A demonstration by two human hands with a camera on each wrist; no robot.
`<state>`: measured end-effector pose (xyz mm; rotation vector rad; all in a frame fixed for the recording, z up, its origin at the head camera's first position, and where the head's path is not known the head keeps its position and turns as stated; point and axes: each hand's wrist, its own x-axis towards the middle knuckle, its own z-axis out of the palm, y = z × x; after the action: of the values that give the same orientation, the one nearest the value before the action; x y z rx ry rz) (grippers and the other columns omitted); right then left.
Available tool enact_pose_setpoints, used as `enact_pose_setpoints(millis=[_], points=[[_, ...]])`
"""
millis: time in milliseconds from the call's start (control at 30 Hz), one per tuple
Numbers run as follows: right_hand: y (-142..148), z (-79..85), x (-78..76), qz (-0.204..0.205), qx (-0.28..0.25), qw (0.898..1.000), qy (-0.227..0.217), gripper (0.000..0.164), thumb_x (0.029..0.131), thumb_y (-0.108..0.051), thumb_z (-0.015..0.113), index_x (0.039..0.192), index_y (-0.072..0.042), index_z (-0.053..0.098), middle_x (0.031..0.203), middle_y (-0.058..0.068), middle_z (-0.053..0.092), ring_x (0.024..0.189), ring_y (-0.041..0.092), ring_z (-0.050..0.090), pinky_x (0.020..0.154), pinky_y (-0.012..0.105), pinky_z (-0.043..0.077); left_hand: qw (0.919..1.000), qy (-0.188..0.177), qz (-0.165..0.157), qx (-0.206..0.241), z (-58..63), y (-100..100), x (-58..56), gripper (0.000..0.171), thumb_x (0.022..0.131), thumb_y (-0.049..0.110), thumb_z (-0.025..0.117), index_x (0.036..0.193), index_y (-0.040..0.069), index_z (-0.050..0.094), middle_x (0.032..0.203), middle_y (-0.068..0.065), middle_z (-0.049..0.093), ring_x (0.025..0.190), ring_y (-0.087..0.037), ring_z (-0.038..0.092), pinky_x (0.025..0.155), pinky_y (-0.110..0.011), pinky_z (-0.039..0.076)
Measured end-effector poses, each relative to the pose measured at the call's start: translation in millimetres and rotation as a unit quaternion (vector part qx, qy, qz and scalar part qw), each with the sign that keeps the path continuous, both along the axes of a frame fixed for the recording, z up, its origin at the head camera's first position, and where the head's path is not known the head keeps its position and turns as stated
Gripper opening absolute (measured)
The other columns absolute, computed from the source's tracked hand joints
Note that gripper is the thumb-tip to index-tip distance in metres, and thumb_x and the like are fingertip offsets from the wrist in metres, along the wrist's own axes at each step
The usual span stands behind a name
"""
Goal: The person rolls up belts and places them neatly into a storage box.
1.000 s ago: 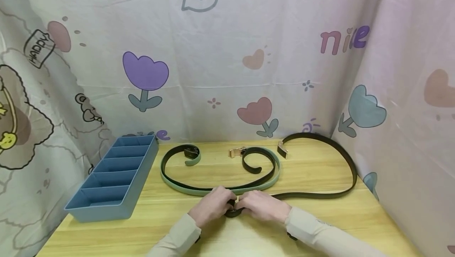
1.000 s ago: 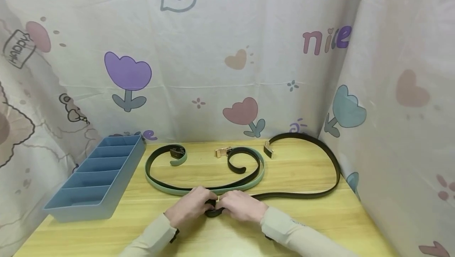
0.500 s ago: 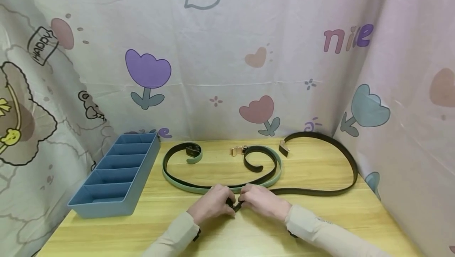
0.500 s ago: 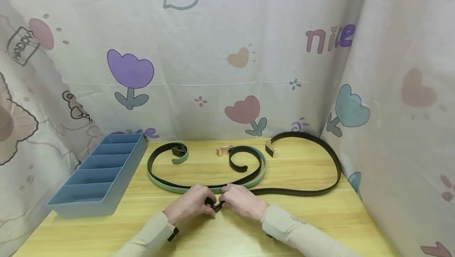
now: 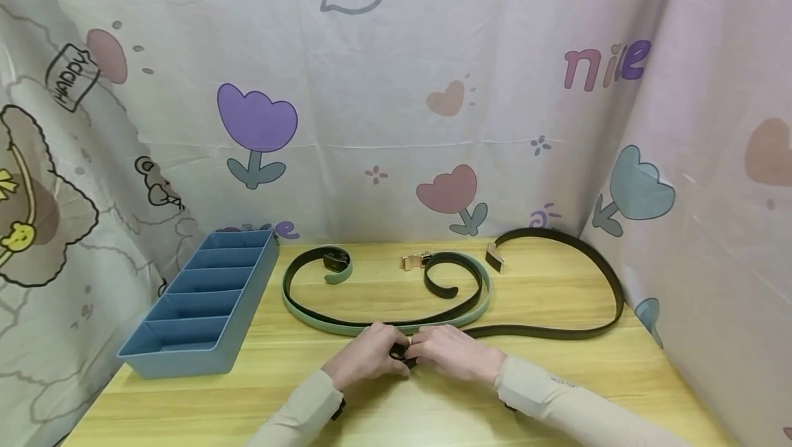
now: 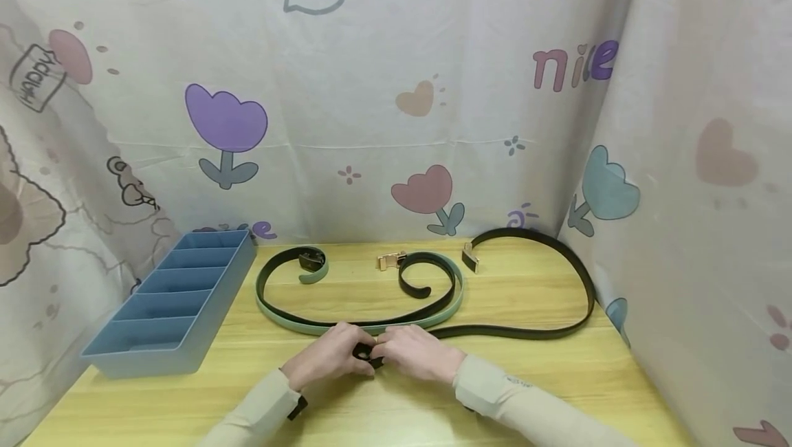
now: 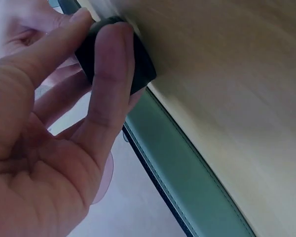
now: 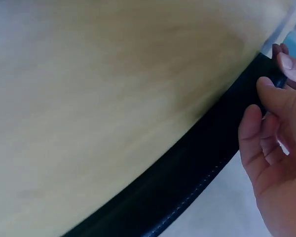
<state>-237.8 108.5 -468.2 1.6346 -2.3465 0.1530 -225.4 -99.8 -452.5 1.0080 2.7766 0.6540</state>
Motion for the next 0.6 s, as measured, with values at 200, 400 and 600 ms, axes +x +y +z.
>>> enact_pose_setpoints(millis=[200,400,600], points=[[3.2,-1.5,-1.0,0.004,0.006,1.000,-0.009,0.036,0.083,-0.005,0.070,0.113,-0.023,0.070,0.103,-0.012,0.067,0.091,0.003,0.058,0.080,0.015,0.048,0.9999,0.008,-0.003,-0.013,0.6,-1.2,1.5,0.019,0.077,0.024,0.084,0.091,0.017,0.073,0.081,0.012,0.066,0.068,-0.001,0.053,0.063,-0.017,0.044],[1.2,-0.9,-1.3,-0.011,-0.001,0.999,-0.032,0.030,0.087,-0.009,0.068,0.114,-0.023,0.069,0.103,-0.012,0.068,0.092,0.003,0.060,0.081,0.018,0.049,0.9999,0.004,0.009,-0.009,-0.4,-1.5,1.8,0.015,0.076,0.019,0.084,0.084,0.018,0.071,0.075,0.013,0.063,0.064,-0.001,0.049,0.061,-0.018,0.042],[-3.7,1.2,-4.3,-0.008,0.009,1.000,-0.008,0.034,0.086,-0.009,0.071,0.116,-0.024,0.068,0.104,-0.013,0.069,0.092,0.003,0.060,0.079,0.018,0.050,0.9997,-0.003,0.026,-0.005,0.4,-1.7,1.6,0.033,0.076,0.020,0.084,0.103,0.016,0.067,0.087,0.009,0.066,0.074,-0.001,0.056,0.067,-0.020,0.048]])
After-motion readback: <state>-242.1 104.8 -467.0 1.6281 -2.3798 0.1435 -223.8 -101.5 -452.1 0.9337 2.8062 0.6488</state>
